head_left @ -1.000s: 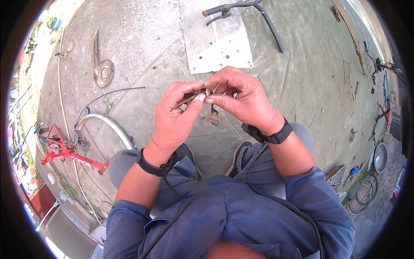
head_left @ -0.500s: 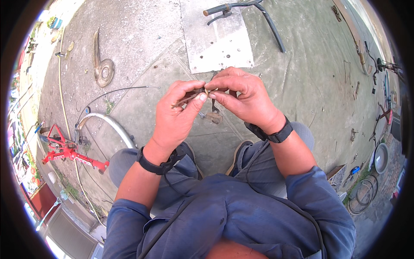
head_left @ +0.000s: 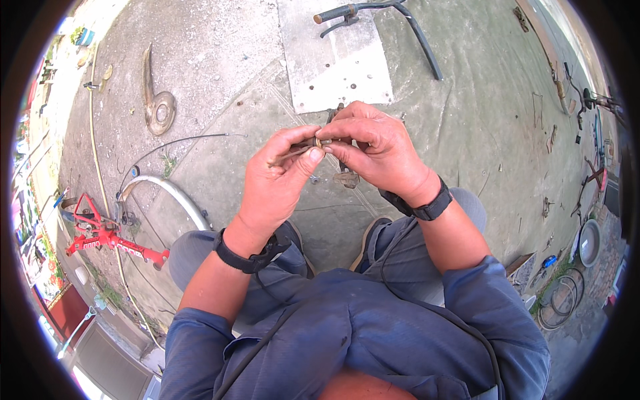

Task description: The person assembles a bicycle brake caliper by hand, inserting a spring, attaching brake pads, and securing them with a bolt and nut. The person then tightens the assembly and holds the completed brake caliper.

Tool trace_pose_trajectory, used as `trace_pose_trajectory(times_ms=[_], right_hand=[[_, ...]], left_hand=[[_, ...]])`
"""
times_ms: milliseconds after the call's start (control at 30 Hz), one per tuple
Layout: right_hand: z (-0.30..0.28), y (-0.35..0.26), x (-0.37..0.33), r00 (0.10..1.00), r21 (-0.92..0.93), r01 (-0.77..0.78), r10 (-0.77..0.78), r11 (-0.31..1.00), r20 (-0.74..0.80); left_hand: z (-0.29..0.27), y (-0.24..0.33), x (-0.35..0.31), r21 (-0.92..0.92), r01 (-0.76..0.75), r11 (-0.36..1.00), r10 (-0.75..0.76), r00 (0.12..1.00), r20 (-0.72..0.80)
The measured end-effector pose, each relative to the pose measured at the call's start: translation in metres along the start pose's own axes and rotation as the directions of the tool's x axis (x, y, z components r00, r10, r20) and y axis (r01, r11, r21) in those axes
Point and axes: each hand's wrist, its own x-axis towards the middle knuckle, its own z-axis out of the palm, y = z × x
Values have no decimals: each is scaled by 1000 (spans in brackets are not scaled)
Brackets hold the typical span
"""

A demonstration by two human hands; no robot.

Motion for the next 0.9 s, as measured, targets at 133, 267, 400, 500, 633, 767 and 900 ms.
trace_pose_trajectory(times_ms=[133,267,400,500,633,767,900], right_hand=[[4,0,2,1000,-19,-6,7,1000,25],[2,2,3,996,33,-68,66,997,56],[-13,13,0,974,306,-219,225,927,16],[-41,44,-2,908,396,-328,402,858,-119],[-78,121,-16,740,265,-523,586,810,-330],[-71,204,-63,485,23,-838,764,545,-426],[-37,249,-106,320,-225,-945,815,237,-483]], left_hand=[[2,-2,1,-3,-6,1000,5,999,-54],[4,-4,4,2,24,1000,-24,995,-100],[3,-1,5,23,52,998,-48,991,-129],[0,0,6,80,59,995,-46,986,-161],[-5,-1,9,106,19,994,1,982,-187],[-10,-1,11,146,26,989,8,973,-230],[-11,0,11,139,-11,990,44,969,-243]])
